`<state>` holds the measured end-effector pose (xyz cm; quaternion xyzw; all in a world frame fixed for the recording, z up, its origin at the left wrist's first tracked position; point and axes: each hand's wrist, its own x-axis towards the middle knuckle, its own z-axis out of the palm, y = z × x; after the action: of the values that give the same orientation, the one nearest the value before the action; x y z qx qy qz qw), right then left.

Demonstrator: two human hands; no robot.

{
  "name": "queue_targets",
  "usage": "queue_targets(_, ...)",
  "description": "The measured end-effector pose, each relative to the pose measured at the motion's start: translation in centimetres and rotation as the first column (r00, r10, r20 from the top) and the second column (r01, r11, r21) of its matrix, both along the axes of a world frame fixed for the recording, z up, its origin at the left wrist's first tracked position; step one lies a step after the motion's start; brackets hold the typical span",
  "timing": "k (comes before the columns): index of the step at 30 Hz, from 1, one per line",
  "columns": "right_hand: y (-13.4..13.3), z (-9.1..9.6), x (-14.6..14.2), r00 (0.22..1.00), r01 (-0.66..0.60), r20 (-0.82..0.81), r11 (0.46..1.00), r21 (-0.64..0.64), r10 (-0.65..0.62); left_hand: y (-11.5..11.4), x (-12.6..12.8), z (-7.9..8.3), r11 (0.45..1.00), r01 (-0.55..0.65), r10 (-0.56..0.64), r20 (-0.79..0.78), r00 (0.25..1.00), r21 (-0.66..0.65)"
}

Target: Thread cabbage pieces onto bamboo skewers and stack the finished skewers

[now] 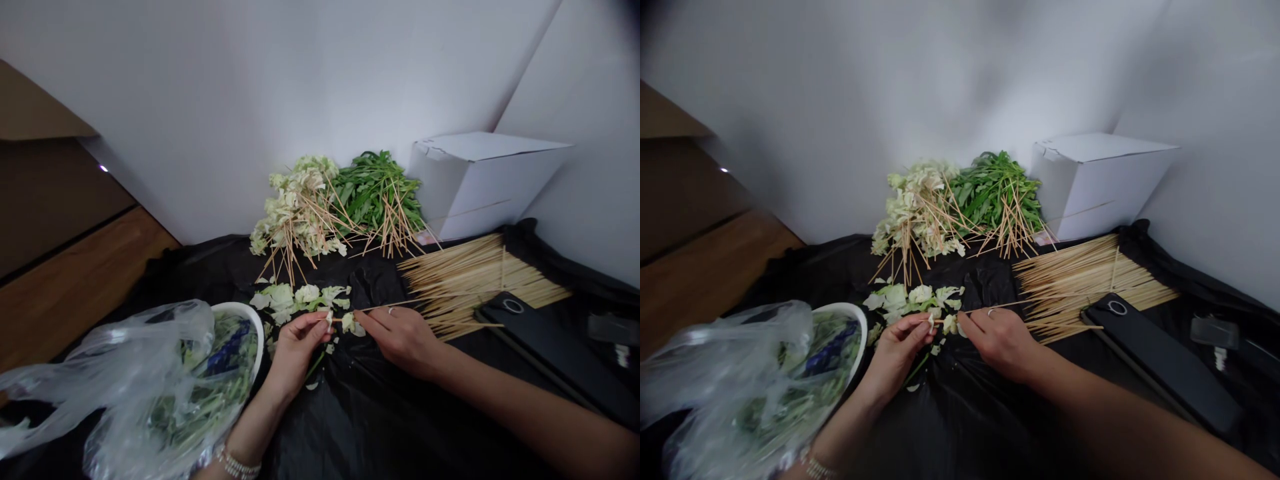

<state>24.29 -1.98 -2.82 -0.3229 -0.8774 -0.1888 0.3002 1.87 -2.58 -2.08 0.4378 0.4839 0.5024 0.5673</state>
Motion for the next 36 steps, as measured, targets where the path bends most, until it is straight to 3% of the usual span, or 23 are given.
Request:
queue_targets(3,0.4,0.2,0.5,0.998,0.057,-0.013,0.998,0.004,-0.056,0.0,-0.4,0.2,0.977,-0.055,0.11,-0.263,0.959,0.206)
queue_targets(5,0.7,0.4,0.8,0.994,0.103,-0.031,0.995,0.009,-0.103,0.1,-0.8,0.3,0.926,-0.066,0.243,-0.452,0.858,0.372)
queue_targets(7,0.9,0.6,1.0,0.991,0.127,-0.035,0.992,0.009,-0.126,0.1,-1.2,0.2,0.867,0.034,0.328,-0.621,0.711,0.497)
queue_targets(9,0.9,0.6,1.0,0.992,0.124,-0.021,0.992,0.0,-0.124,0.2,-1.3,-0.2,0.814,0.192,0.357,-0.732,0.58,0.549)
queue_targets(11,0.8,0.5,0.9,0.994,0.11,-0.006,0.994,-0.017,-0.11,0.2,-1.4,-0.8,0.783,0.307,0.355,-0.793,0.494,0.542)
queue_targets(14,0.7,0.3,0.7,0.994,0.106,-0.002,0.994,-0.036,-0.107,0.4,-1.3,-1.6,0.784,0.358,0.354,-0.839,0.413,0.507)
queue_targets(21,0.7,0.3,0.6,0.995,0.095,-0.016,0.995,-0.028,-0.095,0.6,-1.5,-1.3,0.758,0.306,0.408,-0.785,0.467,0.576)
queue_targets(29,0.6,0.3,0.6,0.996,0.086,0.001,0.996,-0.036,-0.086,0.6,-1.4,-0.8,0.833,0.244,0.331,-0.801,0.5,0.496)
queue_targets(33,0.5,0.2,0.5,0.996,0.084,-0.011,0.996,-0.025,-0.084,0.4,-1.3,-0.5,0.828,0.194,0.338,-0.744,0.576,0.527)
queue_targets(36,0.4,0.4,0.4,0.997,0.075,-0.034,0.997,-0.032,-0.076,0.3,-1.2,-0.3,0.854,0.058,0.351,-0.655,0.67,0.517)
